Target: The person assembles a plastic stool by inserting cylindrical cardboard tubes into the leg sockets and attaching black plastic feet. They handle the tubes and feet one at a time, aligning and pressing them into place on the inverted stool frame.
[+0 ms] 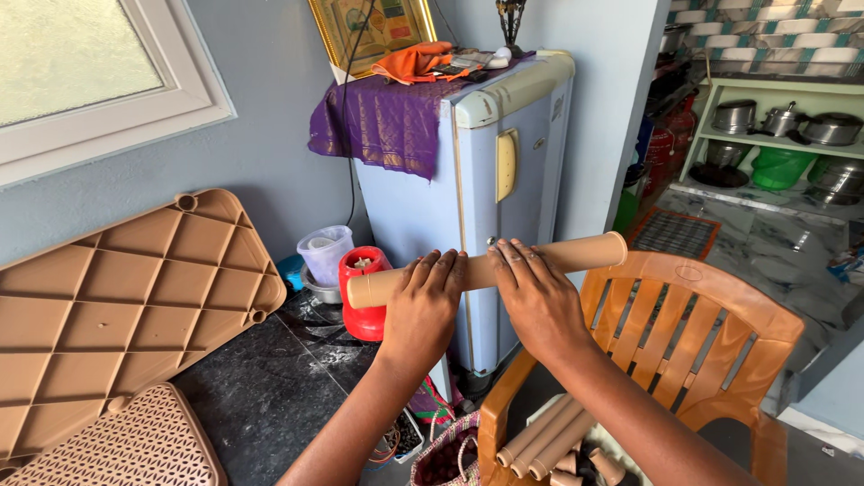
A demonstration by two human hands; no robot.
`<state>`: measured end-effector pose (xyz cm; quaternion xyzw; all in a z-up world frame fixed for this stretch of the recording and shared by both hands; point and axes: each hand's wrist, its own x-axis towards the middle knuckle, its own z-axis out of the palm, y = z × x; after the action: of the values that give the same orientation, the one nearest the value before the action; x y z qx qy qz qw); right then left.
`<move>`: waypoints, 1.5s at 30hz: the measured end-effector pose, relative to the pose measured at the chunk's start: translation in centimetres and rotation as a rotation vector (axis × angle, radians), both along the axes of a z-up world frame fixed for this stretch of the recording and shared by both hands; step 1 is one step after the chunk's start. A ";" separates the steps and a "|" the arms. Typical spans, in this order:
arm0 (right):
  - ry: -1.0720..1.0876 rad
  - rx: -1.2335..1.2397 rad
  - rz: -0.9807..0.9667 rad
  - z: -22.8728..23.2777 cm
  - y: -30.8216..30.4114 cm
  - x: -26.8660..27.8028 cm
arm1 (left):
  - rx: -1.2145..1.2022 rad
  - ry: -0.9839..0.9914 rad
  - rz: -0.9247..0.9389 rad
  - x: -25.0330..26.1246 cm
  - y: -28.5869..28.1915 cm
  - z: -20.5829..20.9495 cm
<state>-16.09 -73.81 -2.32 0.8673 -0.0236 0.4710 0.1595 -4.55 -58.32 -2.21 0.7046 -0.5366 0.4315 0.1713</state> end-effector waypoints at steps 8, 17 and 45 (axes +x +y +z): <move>-0.009 -0.017 0.010 0.0 -3.9 -1.6 | -0.016 -0.001 0.015 -2.3 -3.4 0.3; 0.031 -0.069 0.117 1.0 -10.9 -5.2 | -0.051 0.024 0.104 -6.9 -9.7 -0.4; 0.054 0.050 0.476 -2.2 -16.7 -9.7 | -0.098 0.069 0.440 -17.7 -14.0 -4.0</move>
<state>-25.81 -90.51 -4.50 0.8643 0.1742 0.4713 0.0228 -22.20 -72.35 -6.19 0.8098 -0.3424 0.4597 0.1253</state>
